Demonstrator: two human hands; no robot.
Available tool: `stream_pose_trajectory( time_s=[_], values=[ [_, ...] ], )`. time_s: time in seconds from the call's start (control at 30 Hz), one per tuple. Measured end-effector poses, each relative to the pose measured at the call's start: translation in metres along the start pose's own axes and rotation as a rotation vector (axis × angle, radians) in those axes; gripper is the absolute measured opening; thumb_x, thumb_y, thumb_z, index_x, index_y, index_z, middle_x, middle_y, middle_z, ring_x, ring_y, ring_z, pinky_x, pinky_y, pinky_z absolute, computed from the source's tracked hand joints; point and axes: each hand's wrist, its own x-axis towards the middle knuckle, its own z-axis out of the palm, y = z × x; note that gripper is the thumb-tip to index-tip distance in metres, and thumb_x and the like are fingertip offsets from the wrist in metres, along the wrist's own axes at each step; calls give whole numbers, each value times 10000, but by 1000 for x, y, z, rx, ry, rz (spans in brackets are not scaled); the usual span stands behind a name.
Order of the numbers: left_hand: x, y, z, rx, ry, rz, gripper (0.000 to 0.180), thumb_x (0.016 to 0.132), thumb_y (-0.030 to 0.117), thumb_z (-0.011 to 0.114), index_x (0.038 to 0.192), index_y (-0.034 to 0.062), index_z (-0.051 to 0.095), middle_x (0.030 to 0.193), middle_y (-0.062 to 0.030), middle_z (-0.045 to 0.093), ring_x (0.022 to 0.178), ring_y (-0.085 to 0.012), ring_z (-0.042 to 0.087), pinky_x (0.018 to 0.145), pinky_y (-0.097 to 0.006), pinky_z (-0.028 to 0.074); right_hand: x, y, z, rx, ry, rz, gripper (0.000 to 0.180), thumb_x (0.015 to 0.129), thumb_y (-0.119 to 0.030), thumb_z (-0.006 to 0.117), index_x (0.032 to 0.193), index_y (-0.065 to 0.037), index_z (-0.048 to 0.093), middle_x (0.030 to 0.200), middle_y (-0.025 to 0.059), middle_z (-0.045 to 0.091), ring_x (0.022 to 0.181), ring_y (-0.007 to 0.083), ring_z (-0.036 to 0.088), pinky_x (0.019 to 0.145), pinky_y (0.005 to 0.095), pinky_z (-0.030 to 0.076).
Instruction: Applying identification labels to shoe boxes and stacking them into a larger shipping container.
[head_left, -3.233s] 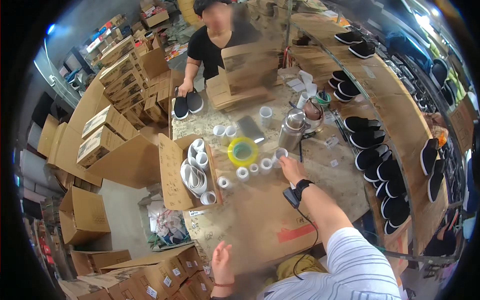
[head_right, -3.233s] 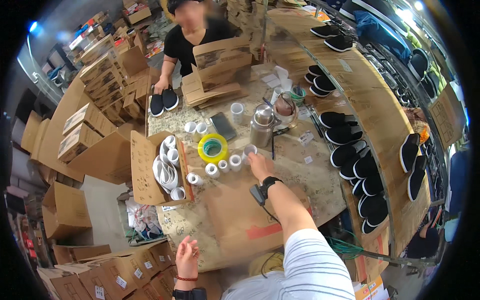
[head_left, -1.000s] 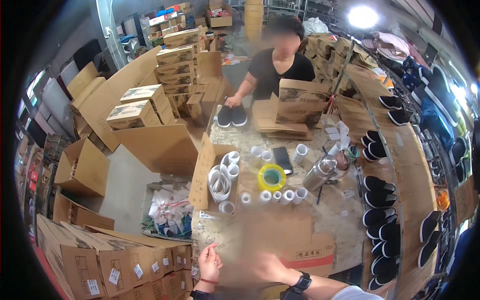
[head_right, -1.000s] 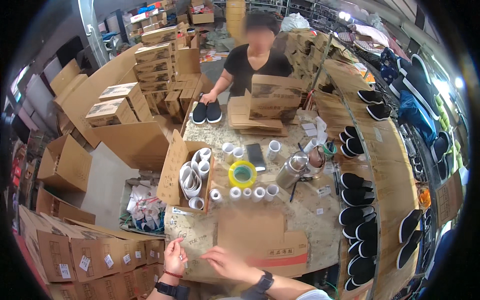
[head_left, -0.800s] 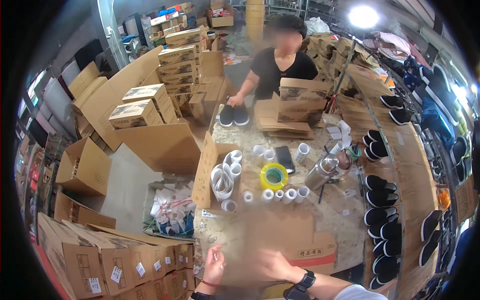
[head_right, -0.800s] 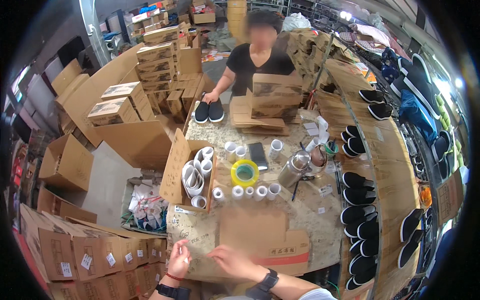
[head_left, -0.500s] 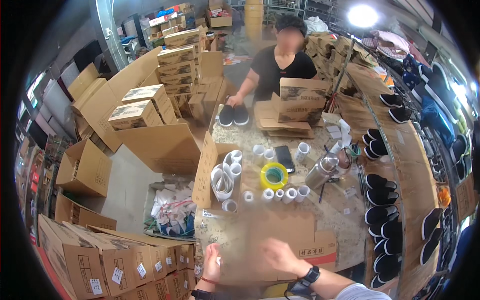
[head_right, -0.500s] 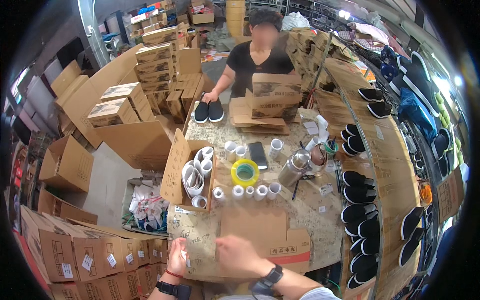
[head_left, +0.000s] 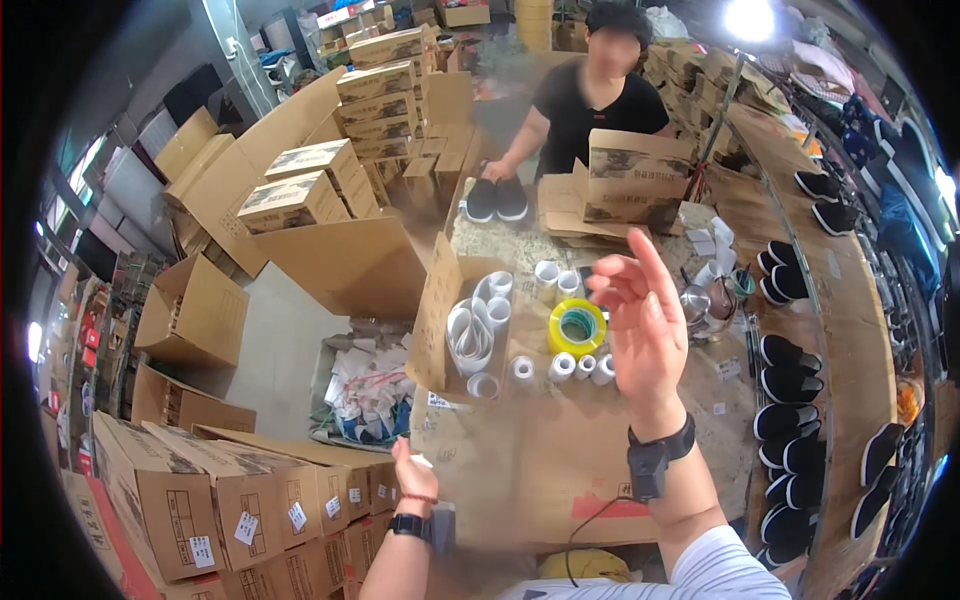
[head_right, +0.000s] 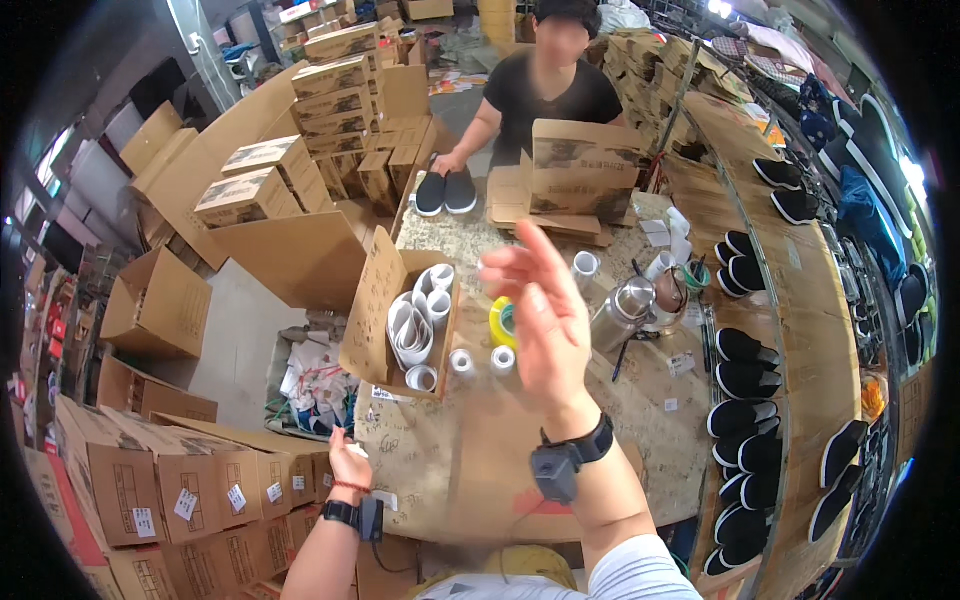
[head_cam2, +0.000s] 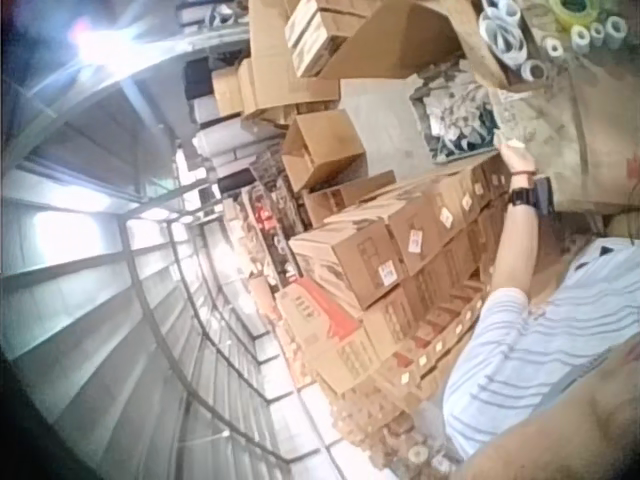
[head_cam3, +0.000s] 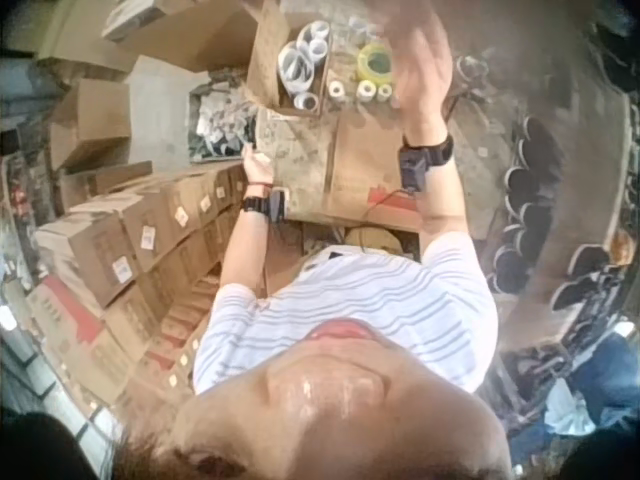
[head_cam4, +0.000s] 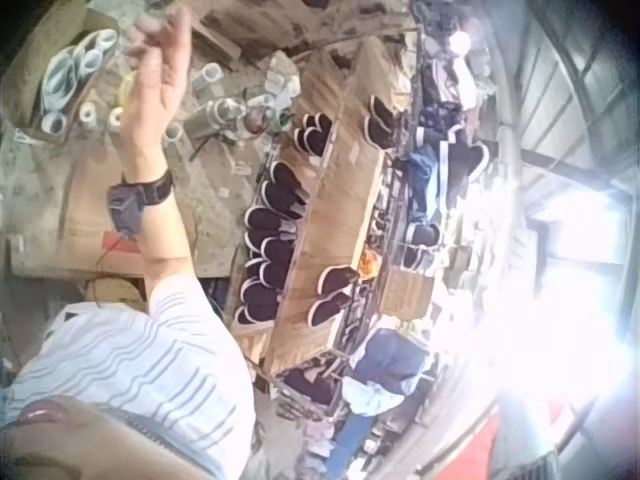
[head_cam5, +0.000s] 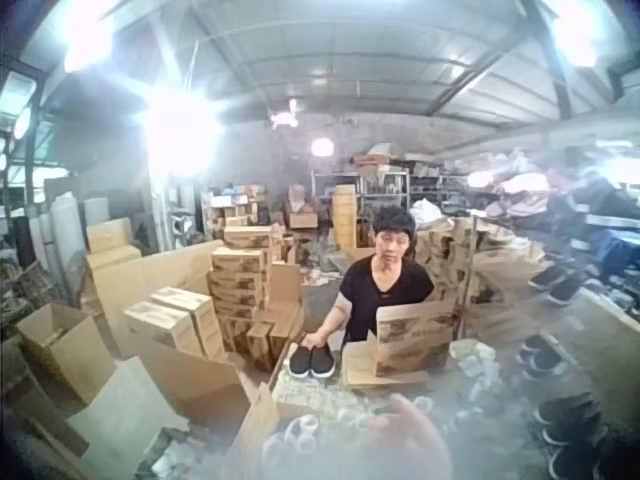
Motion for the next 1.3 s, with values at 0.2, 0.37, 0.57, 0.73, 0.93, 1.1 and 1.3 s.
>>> stream_pose_trajectory(
  time_s=[0.2, 0.37, 0.57, 0.73, 0.93, 1.1, 1.3],
  values=[
    [24, -4, 25, 243, 463, -37, 359, 775, 4, 441, 1107, 134, 401, 999, -89, 472, 909, -219, 475, 821, -361, 401, -27, 18, -1, -444, -276, 274, 241, 813, -75, 572, 1049, -27, 589, 954, 67, 606, 874, 130, 551, 779, 260, 429],
    [72, -3, 5, 305, 611, 120, 351, 812, 16, 540, 1095, 136, 370, 985, -119, 516, 876, -244, 533, 605, -386, 491, -101, 51, -12, -500, -311, 584, 185, 818, -78, 576, 989, -27, 621, 926, 71, 628, 830, 116, 575, 737, 247, 456],
    [97, 14, 43, 203, 637, 131, 391, 793, 66, 615, 1085, 106, 360, 962, -116, 549, 693, -236, 590, 494, -331, 473, -199, 57, -50, -549, -250, 997, 188, 815, -83, 587, 995, -44, 626, 901, 51, 648, 801, 117, 588, 717, 248, 471],
    [99, 38, 18, -61, 335, 344, 656, 848, 251, 514, 1384, 161, 146, 1381, -113, 248, 1211, -266, 313, 990, -470, 237, -220, 47, -53, -660, -307, 1005, 183, 821, -107, 593, 985, -30, 621, 851, 29, 633, 745, 92, 572, 642, 245, 480],
    [56, 28, 6, 322, 307, 123, 637, 831, 393, 545, 1360, 190, 253, 1406, -26, 250, 1292, -223, 210, 984, -524, 196, -185, 48, -57, -665, -222, 842, 344, 805, -109, 597, 1135, -37, 531, 1020, 88, 604, 939, 161, 575, 797, 296, 468],
    [8, -7, 7, 522, 175, 15, 436, 840, 328, 571, 1212, 129, 464, 1244, -40, 444, 1189, -189, 346, 986, -445, 255, -59, 33, -50, 5, 293, 191, 539, 872, -380, 480, 1271, -30, 384, 1249, 105, 457, 1171, 190, 416, 994, 331, 306],
    [-31, -55, -59, 1001, -73, 21, 253, 856, 233, 575, 1057, 79, 583, 949, 4, 613, 858, -93, 554, 717, -256, 438, -122, 42, 62, -129, -1252, 565, 387, 806, -269, 535, 1081, 3, 500, 987, 148, 586, 860, 262, 556, 759, 368, 436]
  ],
)
